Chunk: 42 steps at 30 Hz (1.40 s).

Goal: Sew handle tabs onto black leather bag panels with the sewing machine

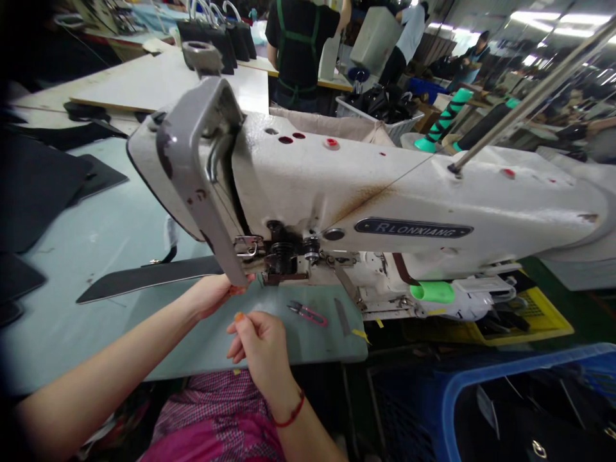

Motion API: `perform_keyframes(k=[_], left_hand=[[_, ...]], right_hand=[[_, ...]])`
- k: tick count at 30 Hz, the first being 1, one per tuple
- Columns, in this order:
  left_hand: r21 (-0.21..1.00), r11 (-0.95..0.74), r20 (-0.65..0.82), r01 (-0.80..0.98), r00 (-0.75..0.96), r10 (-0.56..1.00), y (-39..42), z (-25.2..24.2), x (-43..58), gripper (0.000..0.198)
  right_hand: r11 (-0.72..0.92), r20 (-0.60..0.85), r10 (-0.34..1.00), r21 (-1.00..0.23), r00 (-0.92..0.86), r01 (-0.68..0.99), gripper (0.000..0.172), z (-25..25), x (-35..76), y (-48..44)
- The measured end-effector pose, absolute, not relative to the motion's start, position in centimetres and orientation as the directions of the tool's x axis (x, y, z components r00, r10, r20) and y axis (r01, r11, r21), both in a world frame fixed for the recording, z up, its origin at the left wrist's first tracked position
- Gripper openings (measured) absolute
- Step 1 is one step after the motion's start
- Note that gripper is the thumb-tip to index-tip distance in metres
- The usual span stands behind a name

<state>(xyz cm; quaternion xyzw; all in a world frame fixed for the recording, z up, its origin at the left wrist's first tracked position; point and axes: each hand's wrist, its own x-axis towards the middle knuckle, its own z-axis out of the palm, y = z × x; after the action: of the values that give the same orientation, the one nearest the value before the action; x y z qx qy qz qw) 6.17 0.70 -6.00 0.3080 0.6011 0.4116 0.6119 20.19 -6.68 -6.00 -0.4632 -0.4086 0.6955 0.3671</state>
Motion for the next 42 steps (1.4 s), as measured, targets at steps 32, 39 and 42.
perform_keyframes(k=[32, 39, 42], left_hand=[[0.815, 0.541, -0.573, -0.207, -0.417, 0.705, -2.4, -3.5, 13.7, 0.050], [0.983, 0.121, -0.172, -0.137, -0.479, 0.861, -9.7, -4.6, 13.9, 0.026], [0.998, -0.009, -0.008, -0.054, -0.302, 0.953, -11.9, -1.0, 10.6, 0.014]], right_hand=[[-0.321, -0.289, 0.936, -0.934, -0.203, -0.153, 0.038, -6.6, 22.8, -6.5], [-0.118, -0.120, 0.988, -0.993, -0.102, 0.026, 0.038, -5.5, 22.4, -3.7], [-0.132, -0.131, 0.979, -0.991, -0.157, 0.007, 0.046, -5.5, 20.5, -2.8]])
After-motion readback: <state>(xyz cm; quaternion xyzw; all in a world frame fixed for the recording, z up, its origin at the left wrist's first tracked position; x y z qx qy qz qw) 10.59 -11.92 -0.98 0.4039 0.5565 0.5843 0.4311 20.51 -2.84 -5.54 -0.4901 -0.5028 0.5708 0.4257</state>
